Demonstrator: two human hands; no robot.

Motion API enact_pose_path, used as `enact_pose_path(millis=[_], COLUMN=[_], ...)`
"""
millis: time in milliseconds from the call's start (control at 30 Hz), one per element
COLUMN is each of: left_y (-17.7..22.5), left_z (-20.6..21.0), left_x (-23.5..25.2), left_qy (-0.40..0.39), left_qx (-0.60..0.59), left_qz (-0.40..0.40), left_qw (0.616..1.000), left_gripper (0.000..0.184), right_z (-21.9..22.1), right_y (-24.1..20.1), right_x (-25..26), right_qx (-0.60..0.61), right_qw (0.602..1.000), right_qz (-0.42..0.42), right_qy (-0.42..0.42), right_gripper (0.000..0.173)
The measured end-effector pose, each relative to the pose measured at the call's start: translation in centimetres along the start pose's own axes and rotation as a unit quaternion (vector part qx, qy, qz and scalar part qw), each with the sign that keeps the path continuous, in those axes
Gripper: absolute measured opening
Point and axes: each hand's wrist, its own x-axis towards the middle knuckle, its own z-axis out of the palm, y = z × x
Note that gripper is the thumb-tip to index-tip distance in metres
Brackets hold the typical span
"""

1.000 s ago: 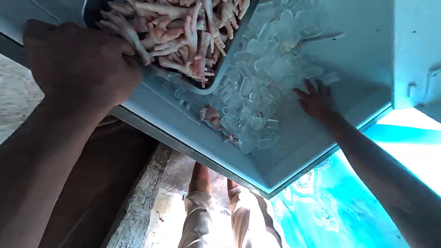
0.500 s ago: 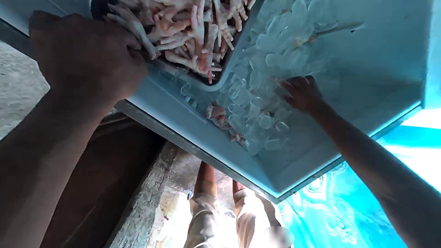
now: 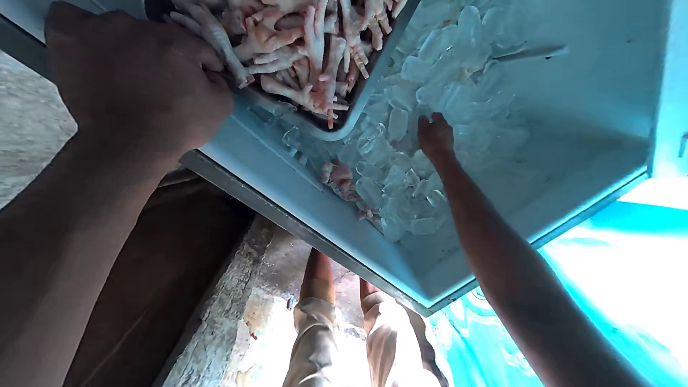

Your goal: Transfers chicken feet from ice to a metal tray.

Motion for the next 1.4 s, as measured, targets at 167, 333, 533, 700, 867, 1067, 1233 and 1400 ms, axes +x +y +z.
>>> enact_pose_path(millis=[167,333,533,700,867,1067,1233,1400], left_y=[0.3,0.5,0.6,0.7,1.2,1.2,1.6,1.7], left_z=[-0.4,-0.7,-0.8,-0.8,-1.5,-1.5,-2.1,-2.3], left_x=[-0.2,-0.2,-0.1,-0.2,-0.3,-0.5,-0.4,-0.4], left_qy=[-0.016,-0.011,-0.018,-0.010,-0.035,-0.012,-0.032,-0.047], left_qx=[-0.005,-0.006,-0.011,-0.021,-0.006,0.003,0.017,0.028], left_qz=[-0.005,-0.007,-0.014,-0.011,-0.020,0.001,-0.010,-0.009], left_qw=[1.000,1.000,1.000,1.000,0.999,1.000,0.999,0.998], left_gripper=[0.035,0.034,0.034,0.031,0.028,0.029,0.029,0.029], right_z=[-0.4,1.8,0.4,-0.2,0.1,-0.9,-1.4,-5.7], right_y=[-0.4,1.2,-0.8,-2.5,-1.1,-2.1,0.6,3.6], right_x=[0.6,-1.6,-2.2,-3.1,-4.4,-4.9,-3.7,-4.4], right_qx=[0.105,0.293,0.444,0.331,0.292,0.310,0.326,0.454], right_qw=[0.988,0.954,0.877,0.911,0.912,0.843,0.781,0.683], right_qz=[0.061,0.056,0.071,0.024,-0.093,0.019,-0.117,-0.232], right_qy=[-0.094,-0.016,-0.170,-0.246,-0.273,-0.439,-0.520,-0.522], right_gripper=[0.075,0.047,0.056,0.055,0.034,0.028,0.064,0.075])
